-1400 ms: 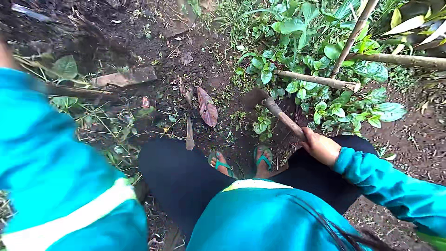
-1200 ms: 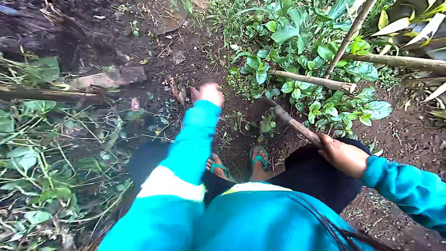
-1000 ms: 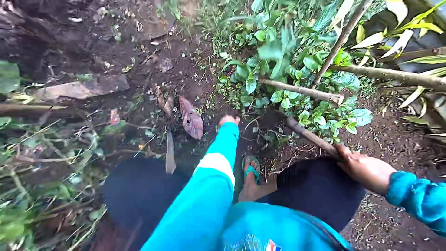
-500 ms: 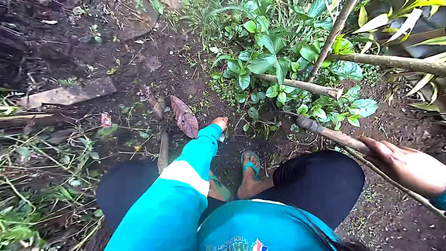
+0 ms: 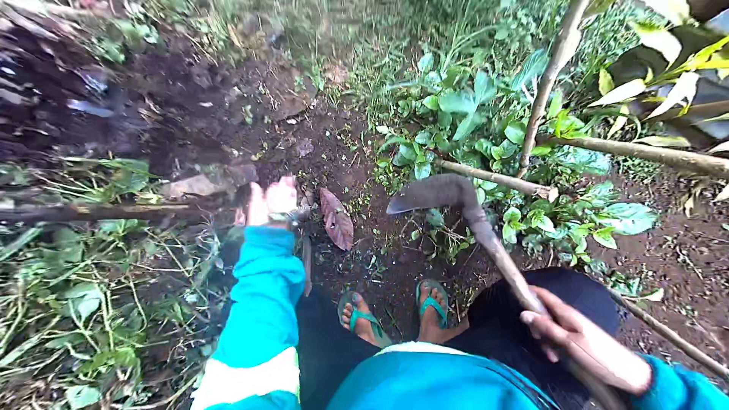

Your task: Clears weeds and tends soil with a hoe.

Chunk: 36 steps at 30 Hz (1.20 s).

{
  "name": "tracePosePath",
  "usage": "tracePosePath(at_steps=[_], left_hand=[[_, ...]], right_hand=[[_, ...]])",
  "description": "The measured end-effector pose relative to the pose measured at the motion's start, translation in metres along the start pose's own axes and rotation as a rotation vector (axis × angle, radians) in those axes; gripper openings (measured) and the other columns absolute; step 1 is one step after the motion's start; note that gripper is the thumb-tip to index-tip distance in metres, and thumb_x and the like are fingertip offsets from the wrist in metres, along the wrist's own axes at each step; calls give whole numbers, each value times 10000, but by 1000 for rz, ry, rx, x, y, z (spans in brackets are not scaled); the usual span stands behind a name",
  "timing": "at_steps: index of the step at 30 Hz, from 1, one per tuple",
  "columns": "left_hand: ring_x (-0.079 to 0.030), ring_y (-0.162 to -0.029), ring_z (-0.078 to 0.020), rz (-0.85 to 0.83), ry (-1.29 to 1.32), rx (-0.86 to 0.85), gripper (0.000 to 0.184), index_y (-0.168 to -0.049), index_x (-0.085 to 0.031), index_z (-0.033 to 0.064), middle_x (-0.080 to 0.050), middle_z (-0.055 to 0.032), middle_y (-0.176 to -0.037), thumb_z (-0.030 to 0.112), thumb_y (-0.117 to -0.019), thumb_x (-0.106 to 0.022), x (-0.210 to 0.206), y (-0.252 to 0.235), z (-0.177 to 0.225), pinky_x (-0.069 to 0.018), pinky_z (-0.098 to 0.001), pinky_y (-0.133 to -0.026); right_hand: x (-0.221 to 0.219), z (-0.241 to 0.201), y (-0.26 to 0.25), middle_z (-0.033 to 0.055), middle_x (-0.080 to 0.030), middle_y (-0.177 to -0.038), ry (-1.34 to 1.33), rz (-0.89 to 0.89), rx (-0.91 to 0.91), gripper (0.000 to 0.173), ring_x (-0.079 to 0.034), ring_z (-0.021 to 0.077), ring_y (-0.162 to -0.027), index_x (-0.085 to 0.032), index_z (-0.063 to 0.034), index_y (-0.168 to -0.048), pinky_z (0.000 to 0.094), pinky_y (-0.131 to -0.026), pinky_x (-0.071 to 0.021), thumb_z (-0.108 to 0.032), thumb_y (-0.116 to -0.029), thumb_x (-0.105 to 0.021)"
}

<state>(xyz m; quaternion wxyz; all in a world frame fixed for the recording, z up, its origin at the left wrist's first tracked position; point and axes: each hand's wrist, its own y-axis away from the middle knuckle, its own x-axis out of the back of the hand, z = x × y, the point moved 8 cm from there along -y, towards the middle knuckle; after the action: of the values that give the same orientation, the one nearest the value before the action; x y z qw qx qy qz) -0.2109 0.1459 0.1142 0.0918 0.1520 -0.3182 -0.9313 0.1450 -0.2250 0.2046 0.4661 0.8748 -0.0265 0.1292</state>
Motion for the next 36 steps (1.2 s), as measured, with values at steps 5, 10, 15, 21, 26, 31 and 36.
tracePosePath(at_steps=[5, 10, 15, 21, 26, 31, 36], left_hand=[[-559, -606, -71, -72, -274, 163, 534, -1163, -585, 4, -621, -26, -804, 366, -1149, -194, -40, 26, -87, -464, -216, -555], [-596, -696, -97, -324, -474, 265, 578, -1317, -585, -13, -719, -68, -998, 255, -1146, -103, -63, 50, -124, -464, -252, -637], [-549, -696, -91, -252, -376, 214, 377, -1461, -474, 11, -635, -91, -1103, 90, -1113, -354, -55, 32, -128, -451, -239, -619], [-407, -460, -50, -46, -475, 228, 380, -1046, -581, -40, -413, 31, -617, 247, -1145, -353, -19, 37, -118, -408, -190, -476], [-499, -528, -58, 96, -521, 236, 386, -1198, -586, -42, -523, 9, -698, 251, -1149, -338, -7, 77, -72, -465, -211, -533], [-612, -890, -153, 115, -642, 275, 434, -1529, -399, 4, -601, -211, -1340, 118, -1112, -437, 5, 106, -26, -486, -283, -743], [-589, -1272, -311, 125, -1047, 151, 564, -1497, -435, -51, -552, -284, -1434, 20, -986, -663, 33, 151, 35, -474, -421, -1065]], right_hand=[[-51, 0, -37, -7, -562, -766, -320, -139, -132, 331, -565, 75, -561, -438, 10, -1351, 248, -551, -520, -121, -1055, -504], [-82, 5, -84, -20, -540, -726, -503, -208, -164, 211, -541, 51, -539, -464, -6, -1278, 204, -535, -495, -89, -1083, -468], [-98, -10, -100, -20, -524, -698, -552, -261, -171, 173, -536, 58, -524, -453, -21, -1247, 206, -520, -497, -75, -1083, -458], [-117, -34, -85, -13, -530, -725, -525, -358, -169, 215, -541, 66, -528, -444, -38, -1270, 215, -523, -503, -83, -1066, -492], [-137, -75, -39, 5, -530, -749, -603, -428, -227, 253, -551, 85, -548, -429, -13, -1321, 235, -559, -521, -89, -1084, -470], [-151, -96, -1, 12, -520, -769, -739, -492, -307, 315, -545, 92, -562, -425, -15, -1378, 251, -573, -519, -86, -1079, -493], [-140, -98, 59, 1, -497, -785, -833, -499, -446, 293, -517, 73, -572, -446, -42, -1348, 218, -550, -479, -85, -1068, -519]])
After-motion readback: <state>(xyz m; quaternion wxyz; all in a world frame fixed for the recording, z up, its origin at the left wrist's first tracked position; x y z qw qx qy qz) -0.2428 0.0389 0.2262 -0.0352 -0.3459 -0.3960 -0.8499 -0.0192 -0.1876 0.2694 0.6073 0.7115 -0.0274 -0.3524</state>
